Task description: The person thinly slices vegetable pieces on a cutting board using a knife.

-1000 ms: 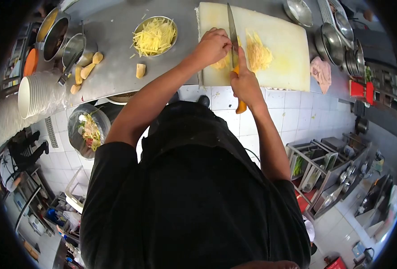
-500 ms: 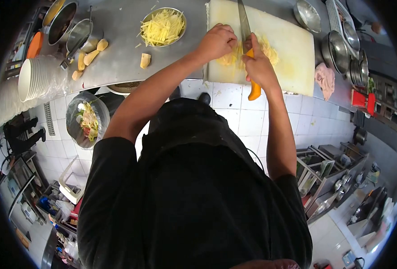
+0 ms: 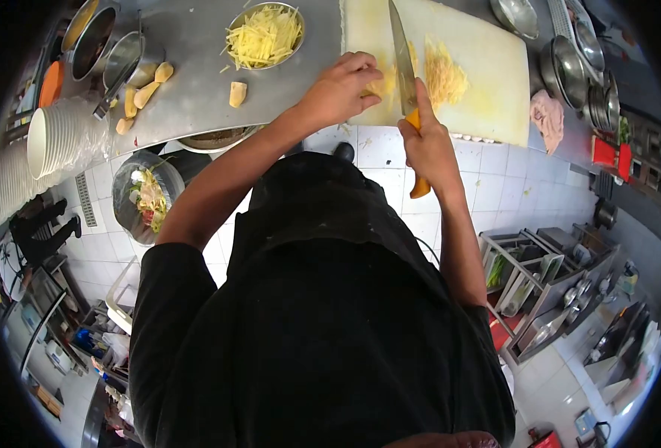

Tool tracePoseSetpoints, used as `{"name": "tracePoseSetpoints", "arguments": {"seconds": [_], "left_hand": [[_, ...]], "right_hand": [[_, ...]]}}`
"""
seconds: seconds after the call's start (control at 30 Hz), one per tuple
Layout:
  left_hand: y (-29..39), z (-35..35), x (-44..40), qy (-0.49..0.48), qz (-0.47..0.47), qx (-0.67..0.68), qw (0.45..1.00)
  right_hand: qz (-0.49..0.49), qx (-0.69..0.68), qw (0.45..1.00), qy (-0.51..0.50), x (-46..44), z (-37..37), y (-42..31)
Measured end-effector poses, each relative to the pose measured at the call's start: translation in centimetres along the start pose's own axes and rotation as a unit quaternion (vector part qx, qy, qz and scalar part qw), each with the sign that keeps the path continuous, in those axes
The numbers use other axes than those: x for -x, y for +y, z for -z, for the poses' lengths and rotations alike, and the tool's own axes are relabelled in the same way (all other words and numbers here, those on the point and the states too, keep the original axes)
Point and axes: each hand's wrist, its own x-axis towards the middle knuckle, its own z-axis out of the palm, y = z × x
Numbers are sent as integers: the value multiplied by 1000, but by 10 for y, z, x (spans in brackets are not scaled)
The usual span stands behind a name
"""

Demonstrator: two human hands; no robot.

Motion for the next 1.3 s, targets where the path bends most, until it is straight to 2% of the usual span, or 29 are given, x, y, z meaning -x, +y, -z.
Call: {"name": "tracePoseSetpoints", "arguments": {"seconds": [0.17,0.27,0.37,0.57,0.67,0.77,0.87,0.97,1.17,1.3], "left_hand": [[-7,-6,-11,11,-43,-51,998],[0,-1,-23,-10,-40,-36,999],[-10,-8,-41,-99,-5,-72,992],[-30,-7,-66,-154,7,-59,986],[-25,1,-73,-208,24,-77,975],[-27,-2,-67,-177,-12,-91,980],[-20,-1,-63,-154,-26,-123,980],[-30,-8,-60,-99,-32,-113,988],[-31,3,-62,9,85,-47,995],[-18,22,-65,-32,211,-9,977]], "right_hand": [[-12,9,1000,3,2,1,2],[-8,24,1000,5,4,2,5],[38,51,997,43,3,-1,19],[1,-15,999,31,8,4,14],[20,-34,998,44,15,-2,17],[10,-70,996,56,23,-11,19],[-31,-57,997,30,29,-11,17],[-32,-60,998,18,33,-13,19],[-15,-44,999,19,31,-16,33],[-6,-4,999,47,27,-7,41]]}}
